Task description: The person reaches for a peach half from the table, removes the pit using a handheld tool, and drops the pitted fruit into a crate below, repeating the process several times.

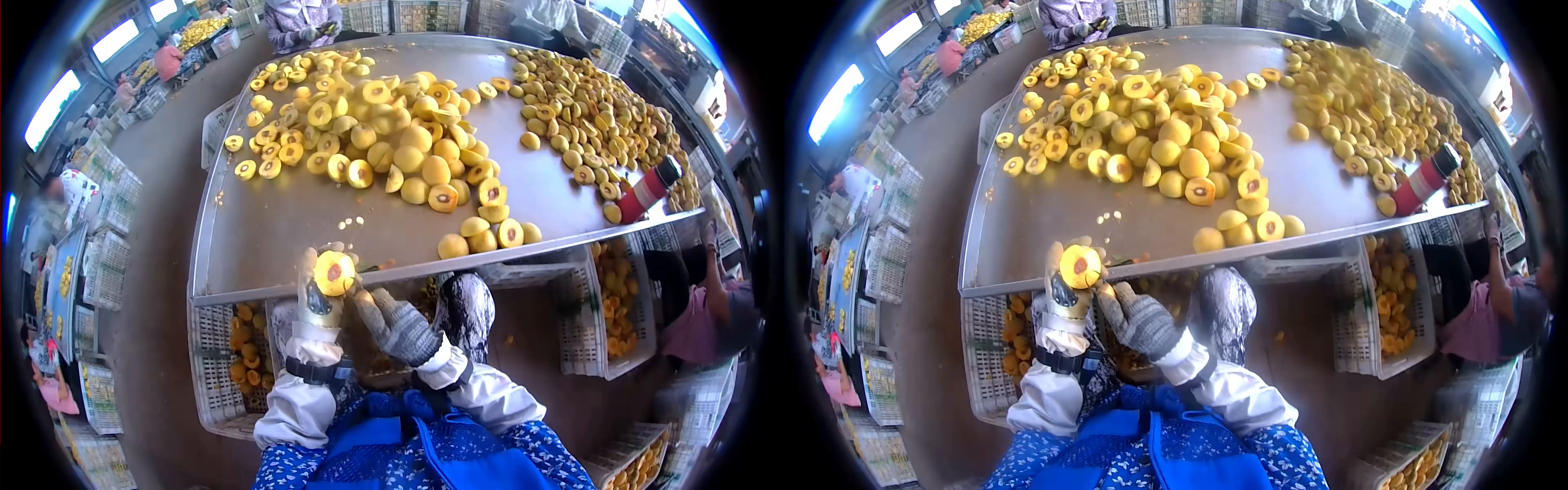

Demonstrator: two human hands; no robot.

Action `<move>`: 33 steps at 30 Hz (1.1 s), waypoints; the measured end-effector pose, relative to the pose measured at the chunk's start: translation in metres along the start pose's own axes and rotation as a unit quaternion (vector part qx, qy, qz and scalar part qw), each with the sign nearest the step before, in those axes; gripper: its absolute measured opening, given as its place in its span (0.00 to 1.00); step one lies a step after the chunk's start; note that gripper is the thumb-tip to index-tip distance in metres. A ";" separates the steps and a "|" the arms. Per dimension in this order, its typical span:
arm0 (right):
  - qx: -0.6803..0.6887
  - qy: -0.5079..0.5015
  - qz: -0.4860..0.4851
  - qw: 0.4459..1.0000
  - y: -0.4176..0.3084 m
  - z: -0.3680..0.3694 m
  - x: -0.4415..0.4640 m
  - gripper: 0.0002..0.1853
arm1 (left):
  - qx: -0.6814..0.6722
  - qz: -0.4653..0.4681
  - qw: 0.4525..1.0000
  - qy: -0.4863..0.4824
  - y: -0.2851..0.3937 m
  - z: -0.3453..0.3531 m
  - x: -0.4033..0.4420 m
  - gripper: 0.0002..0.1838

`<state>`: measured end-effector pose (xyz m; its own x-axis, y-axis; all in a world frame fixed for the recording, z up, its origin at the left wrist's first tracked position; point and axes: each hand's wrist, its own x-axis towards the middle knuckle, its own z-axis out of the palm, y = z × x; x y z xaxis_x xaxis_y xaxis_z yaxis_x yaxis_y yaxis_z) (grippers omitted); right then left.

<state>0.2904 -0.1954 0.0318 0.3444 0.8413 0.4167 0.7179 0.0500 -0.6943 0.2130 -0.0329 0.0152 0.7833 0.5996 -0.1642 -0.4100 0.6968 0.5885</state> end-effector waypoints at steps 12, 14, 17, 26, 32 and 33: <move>-0.068 -0.096 0.091 0.989 0.006 0.038 -0.018 0.18 | -0.013 0.054 0.990 0.130 -0.034 0.013 -0.036 0.20; -0.044 -0.091 0.065 0.993 0.009 0.034 -0.022 0.18 | 0.044 0.080 0.984 0.154 -0.035 0.016 -0.039 0.18; 0.117 -0.090 0.075 0.986 0.000 0.006 -0.013 0.18 | 0.151 0.129 0.964 0.176 -0.037 0.036 -0.049 0.16; 0.801 -0.290 0.320 0.414 0.023 -0.006 -0.022 0.14 | 0.093 0.077 0.992 0.046 -0.039 0.047 -0.053 0.13; 0.788 -0.140 0.377 0.466 -0.003 0.011 -0.049 0.21 | 0.258 0.153 0.914 0.275 -0.006 0.020 -0.065 0.15; 0.761 -0.193 0.360 0.504 0.010 0.017 -0.064 0.24 | 0.432 0.228 0.811 0.321 0.019 0.001 -0.073 0.16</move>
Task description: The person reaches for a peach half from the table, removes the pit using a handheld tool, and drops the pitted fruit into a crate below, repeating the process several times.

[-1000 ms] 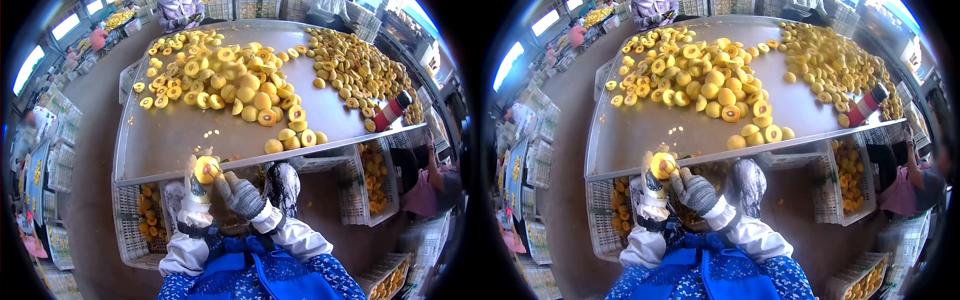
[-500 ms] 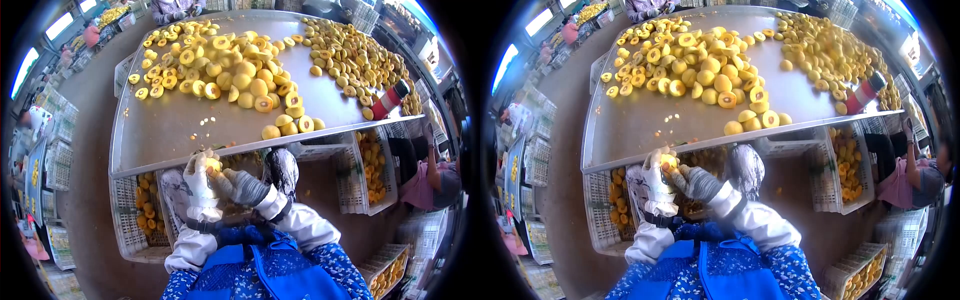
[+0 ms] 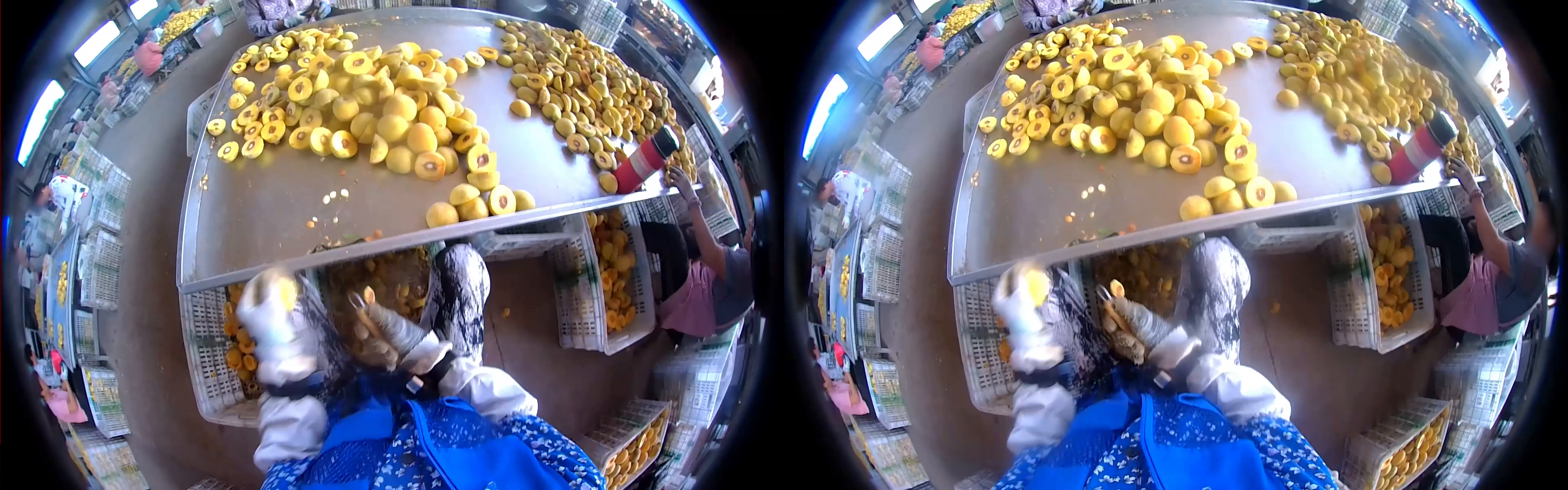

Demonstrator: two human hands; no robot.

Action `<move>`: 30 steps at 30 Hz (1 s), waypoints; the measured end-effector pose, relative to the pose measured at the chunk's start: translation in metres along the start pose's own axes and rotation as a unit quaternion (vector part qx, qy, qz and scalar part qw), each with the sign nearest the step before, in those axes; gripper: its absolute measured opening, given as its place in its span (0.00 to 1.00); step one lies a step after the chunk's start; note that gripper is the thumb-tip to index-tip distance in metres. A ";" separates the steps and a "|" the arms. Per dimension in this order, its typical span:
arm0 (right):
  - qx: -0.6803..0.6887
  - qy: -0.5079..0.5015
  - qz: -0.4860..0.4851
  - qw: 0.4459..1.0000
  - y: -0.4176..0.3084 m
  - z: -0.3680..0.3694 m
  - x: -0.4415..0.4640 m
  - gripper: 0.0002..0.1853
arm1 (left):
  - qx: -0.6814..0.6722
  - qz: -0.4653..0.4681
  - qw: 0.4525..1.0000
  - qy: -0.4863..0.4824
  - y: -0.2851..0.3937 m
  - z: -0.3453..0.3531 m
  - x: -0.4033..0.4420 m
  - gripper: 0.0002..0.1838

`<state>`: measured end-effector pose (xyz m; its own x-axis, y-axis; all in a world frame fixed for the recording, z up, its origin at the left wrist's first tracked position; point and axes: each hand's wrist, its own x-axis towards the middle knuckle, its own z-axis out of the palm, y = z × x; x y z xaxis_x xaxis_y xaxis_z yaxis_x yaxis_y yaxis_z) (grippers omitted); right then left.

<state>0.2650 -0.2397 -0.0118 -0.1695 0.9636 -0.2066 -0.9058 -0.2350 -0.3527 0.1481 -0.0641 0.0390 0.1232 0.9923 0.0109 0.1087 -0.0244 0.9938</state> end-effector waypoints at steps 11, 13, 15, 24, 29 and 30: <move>-0.252 0.213 0.029 0.944 0.007 -0.049 0.020 0.20 | 0.600 0.386 0.678 -0.175 0.064 0.181 0.162 0.30; -0.219 0.226 0.003 0.949 0.007 -0.057 0.024 0.19 | 0.635 0.415 0.626 -0.180 0.026 0.222 0.198 0.32; -0.204 0.236 -0.018 0.950 0.006 -0.062 0.028 0.18 | 0.675 0.342 0.609 -0.240 0.020 0.245 0.193 0.31; -0.196 0.235 -0.210 0.929 0.031 -0.060 0.045 0.16 | 0.014 0.033 0.931 -0.363 -0.003 0.177 0.140 0.19; -0.736 0.173 -0.393 0.524 -0.013 -0.042 0.035 0.13 | -0.409 -0.288 0.799 -0.334 0.000 0.089 0.080 0.32; -0.796 0.156 -0.417 0.410 -0.030 -0.021 0.032 0.14 | -0.421 -0.295 0.793 -0.327 -0.004 0.081 0.069 0.32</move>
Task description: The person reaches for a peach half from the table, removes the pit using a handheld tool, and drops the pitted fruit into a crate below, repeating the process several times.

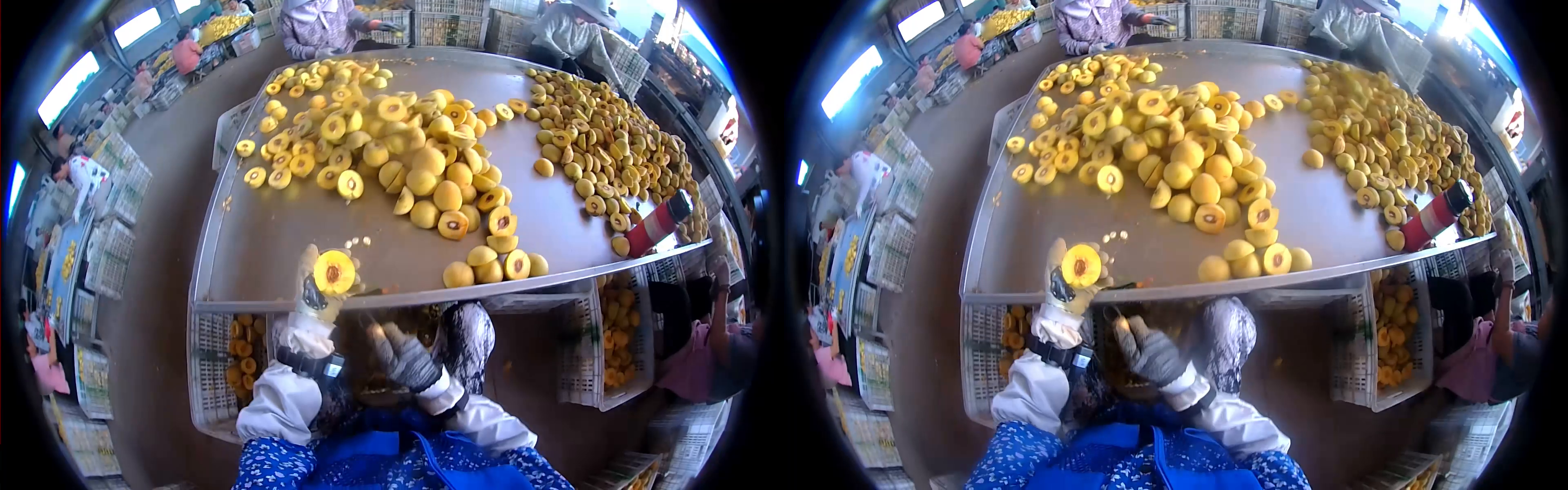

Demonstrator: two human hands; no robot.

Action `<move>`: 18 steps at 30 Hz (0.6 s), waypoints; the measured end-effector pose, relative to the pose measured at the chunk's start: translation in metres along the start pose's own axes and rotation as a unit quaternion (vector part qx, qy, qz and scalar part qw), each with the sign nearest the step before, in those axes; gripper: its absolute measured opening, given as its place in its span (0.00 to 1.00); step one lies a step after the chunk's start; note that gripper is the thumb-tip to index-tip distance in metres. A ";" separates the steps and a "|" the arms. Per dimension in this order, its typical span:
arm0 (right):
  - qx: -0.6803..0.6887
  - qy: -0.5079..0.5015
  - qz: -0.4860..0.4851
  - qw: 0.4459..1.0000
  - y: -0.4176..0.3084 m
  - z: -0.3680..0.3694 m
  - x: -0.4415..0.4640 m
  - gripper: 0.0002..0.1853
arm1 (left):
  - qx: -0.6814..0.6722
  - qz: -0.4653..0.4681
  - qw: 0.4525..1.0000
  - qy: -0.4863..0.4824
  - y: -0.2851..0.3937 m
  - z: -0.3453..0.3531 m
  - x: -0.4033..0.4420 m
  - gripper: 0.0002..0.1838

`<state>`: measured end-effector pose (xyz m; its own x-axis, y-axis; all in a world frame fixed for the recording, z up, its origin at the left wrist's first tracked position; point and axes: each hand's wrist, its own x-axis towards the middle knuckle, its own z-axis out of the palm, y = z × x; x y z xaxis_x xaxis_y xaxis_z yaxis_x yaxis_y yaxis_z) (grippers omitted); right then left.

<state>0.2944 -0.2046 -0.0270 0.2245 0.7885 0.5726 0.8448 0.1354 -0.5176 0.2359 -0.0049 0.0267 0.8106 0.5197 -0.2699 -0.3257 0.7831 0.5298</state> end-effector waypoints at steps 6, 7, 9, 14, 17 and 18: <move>-0.154 -0.089 -0.025 0.984 -0.026 -0.020 0.035 0.22 | 0.048 0.082 0.995 0.015 -0.043 -0.026 -0.033 0.34; -0.157 -0.099 -0.039 0.982 -0.026 -0.017 0.035 0.22 | 0.073 0.096 0.992 0.031 -0.044 -0.017 -0.041 0.34; -0.150 -0.117 -0.039 0.981 -0.024 -0.007 0.030 0.24 | 0.013 0.075 0.994 0.072 -0.050 -0.019 -0.046 0.33; -0.176 -0.065 -0.060 0.980 -0.038 0.006 0.020 0.25 | 0.051 0.172 0.968 0.177 -0.063 -0.020 -0.060 0.27; -0.336 -0.059 -0.098 0.935 -0.031 0.018 -0.001 0.26 | 0.257 0.280 0.910 0.168 -0.066 -0.022 -0.061 0.17; -0.373 -0.042 -0.140 0.916 -0.030 0.017 -0.003 0.25 | 0.398 0.354 0.830 0.166 -0.070 -0.022 -0.061 0.15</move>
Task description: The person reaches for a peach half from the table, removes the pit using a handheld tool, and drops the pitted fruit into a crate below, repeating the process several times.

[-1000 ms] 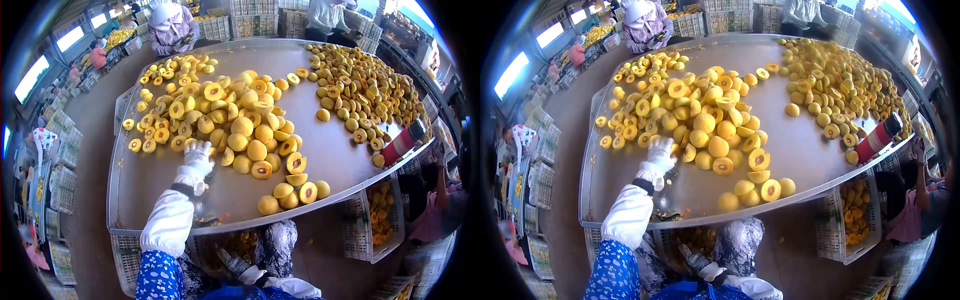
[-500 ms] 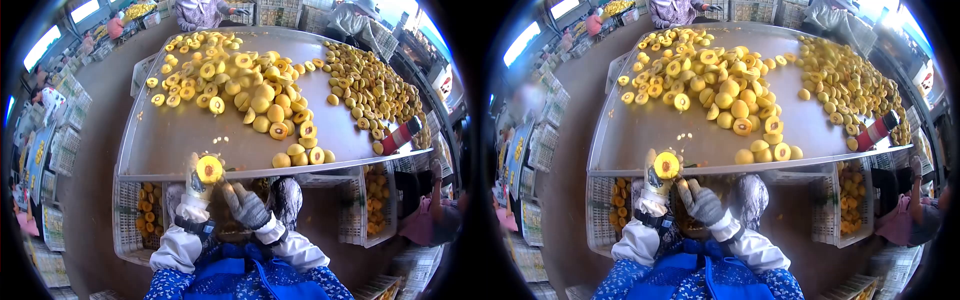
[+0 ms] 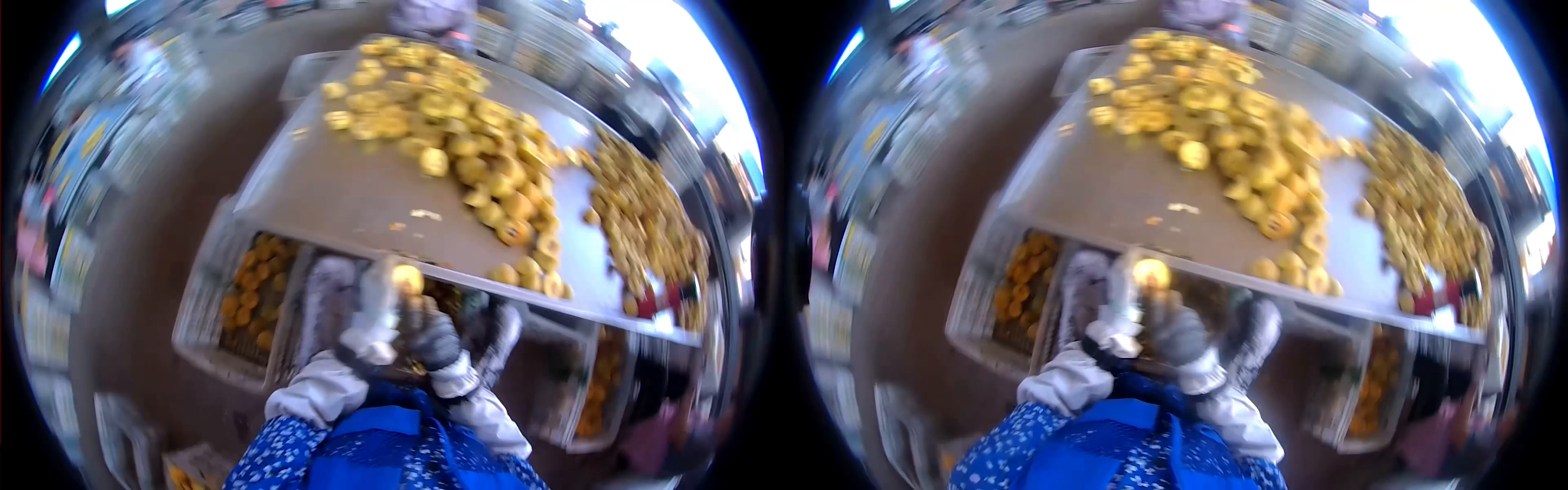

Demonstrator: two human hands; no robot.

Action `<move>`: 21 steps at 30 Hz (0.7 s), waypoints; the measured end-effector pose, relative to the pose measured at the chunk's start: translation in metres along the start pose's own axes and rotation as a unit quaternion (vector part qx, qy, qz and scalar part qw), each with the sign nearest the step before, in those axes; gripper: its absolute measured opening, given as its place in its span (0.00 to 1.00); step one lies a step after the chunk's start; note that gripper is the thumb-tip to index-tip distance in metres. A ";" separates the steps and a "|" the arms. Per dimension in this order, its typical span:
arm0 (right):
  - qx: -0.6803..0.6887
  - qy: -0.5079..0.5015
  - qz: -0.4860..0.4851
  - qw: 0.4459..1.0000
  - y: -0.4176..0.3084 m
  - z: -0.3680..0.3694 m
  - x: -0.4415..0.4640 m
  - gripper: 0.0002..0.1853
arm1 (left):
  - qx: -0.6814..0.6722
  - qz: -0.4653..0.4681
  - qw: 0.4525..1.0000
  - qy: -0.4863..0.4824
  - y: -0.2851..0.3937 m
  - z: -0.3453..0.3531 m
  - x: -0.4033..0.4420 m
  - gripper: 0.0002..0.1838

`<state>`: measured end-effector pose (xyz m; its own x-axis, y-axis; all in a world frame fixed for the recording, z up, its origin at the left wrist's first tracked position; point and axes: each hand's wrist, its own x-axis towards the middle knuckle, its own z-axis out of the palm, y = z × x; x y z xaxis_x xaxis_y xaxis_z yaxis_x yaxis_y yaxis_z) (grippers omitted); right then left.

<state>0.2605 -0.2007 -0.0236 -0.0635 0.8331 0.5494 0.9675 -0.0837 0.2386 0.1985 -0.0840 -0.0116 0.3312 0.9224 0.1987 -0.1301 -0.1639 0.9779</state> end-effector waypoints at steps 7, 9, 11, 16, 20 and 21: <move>0.298 -0.063 0.009 0.952 0.013 -0.011 -0.007 0.23 | -0.022 -0.193 0.965 -0.177 0.032 -0.003 0.009 0.30; 0.333 -0.085 0.020 0.939 0.011 -0.007 -0.010 0.22 | -0.224 -0.185 0.943 -0.165 0.041 -0.009 0.001 0.19; 0.361 -0.107 0.029 0.926 0.009 -0.002 -0.012 0.21 | -0.178 -0.146 0.972 -0.040 0.038 -0.008 -0.008 0.13; 0.416 -0.167 0.062 0.892 0.006 0.000 -0.014 0.20 | 0.091 0.030 0.994 -0.049 0.060 -0.053 -0.015 0.08; 0.468 -0.208 0.100 0.853 0.005 -0.001 -0.015 0.19 | 0.047 0.074 0.994 -0.069 0.072 -0.042 -0.020 0.09; 0.487 -0.222 0.113 0.837 0.005 0.000 -0.018 0.18 | -0.065 0.009 0.996 -0.060 0.065 -0.032 -0.016 0.11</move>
<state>0.2665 -0.2162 -0.0321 0.0361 0.9955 0.0882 0.6964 0.0382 -0.7167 0.1549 -0.0985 0.0467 0.4366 0.8698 0.2299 -0.2547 -0.1256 0.9588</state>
